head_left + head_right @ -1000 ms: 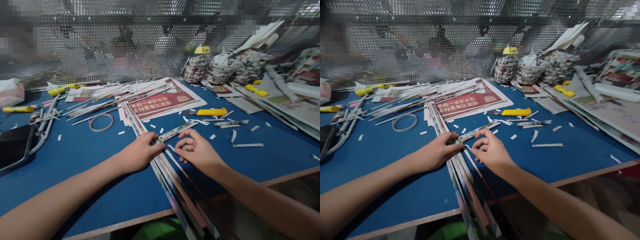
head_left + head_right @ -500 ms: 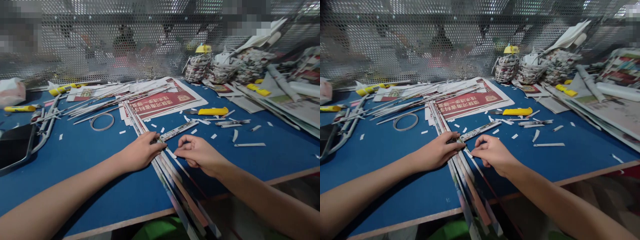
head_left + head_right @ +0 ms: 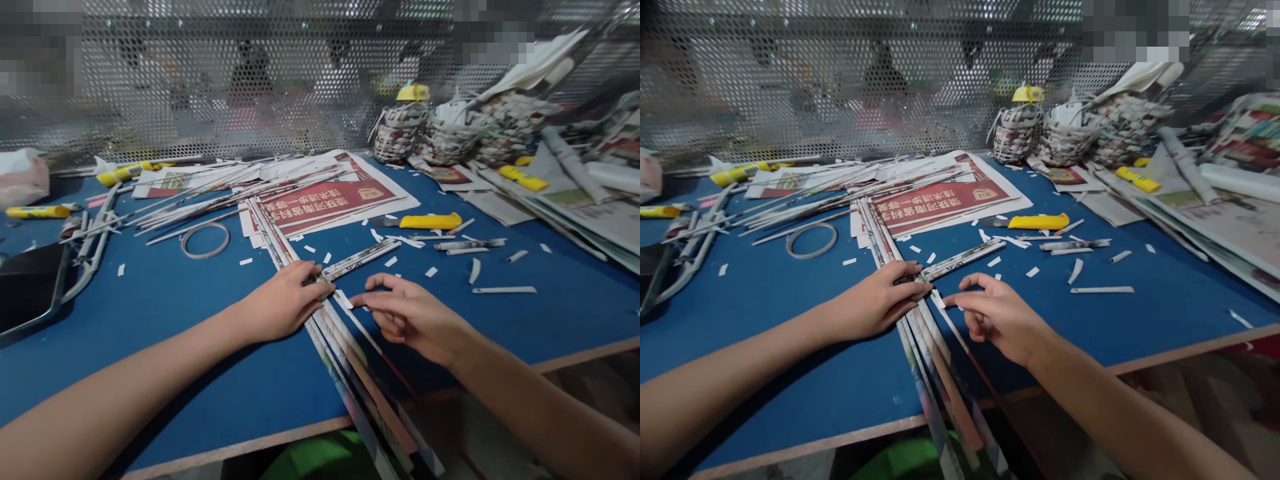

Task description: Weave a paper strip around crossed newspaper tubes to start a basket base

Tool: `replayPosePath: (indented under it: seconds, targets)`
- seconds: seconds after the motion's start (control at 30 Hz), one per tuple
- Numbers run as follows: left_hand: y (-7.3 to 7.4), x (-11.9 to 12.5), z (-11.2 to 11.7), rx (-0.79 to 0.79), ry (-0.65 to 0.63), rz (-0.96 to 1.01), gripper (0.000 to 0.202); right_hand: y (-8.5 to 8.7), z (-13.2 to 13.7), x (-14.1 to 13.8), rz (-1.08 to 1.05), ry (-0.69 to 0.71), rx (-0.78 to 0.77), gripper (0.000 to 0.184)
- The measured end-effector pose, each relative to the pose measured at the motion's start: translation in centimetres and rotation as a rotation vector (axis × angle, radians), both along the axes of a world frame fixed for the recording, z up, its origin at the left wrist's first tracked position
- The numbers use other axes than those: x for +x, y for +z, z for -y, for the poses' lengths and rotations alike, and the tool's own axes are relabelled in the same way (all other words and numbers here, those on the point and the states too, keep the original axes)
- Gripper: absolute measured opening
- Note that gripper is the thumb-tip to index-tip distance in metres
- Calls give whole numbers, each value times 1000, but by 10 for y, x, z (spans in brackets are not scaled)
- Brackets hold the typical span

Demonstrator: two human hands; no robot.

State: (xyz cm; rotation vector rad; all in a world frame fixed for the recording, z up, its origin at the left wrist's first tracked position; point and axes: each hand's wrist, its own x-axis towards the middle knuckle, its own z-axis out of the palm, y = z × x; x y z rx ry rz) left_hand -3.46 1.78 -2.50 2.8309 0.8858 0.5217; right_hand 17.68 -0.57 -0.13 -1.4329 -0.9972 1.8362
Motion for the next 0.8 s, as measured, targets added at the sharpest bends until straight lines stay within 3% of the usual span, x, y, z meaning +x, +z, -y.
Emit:
replayPosePath:
  seconds: [0.4,0.8]
  targets:
    - [1,0,1,12,-4,-9,35,5,-2,-4,84,26,-22,27]
    - [1,0,1,8,2,-8,35,5,-12,-7,305,139,82,36]
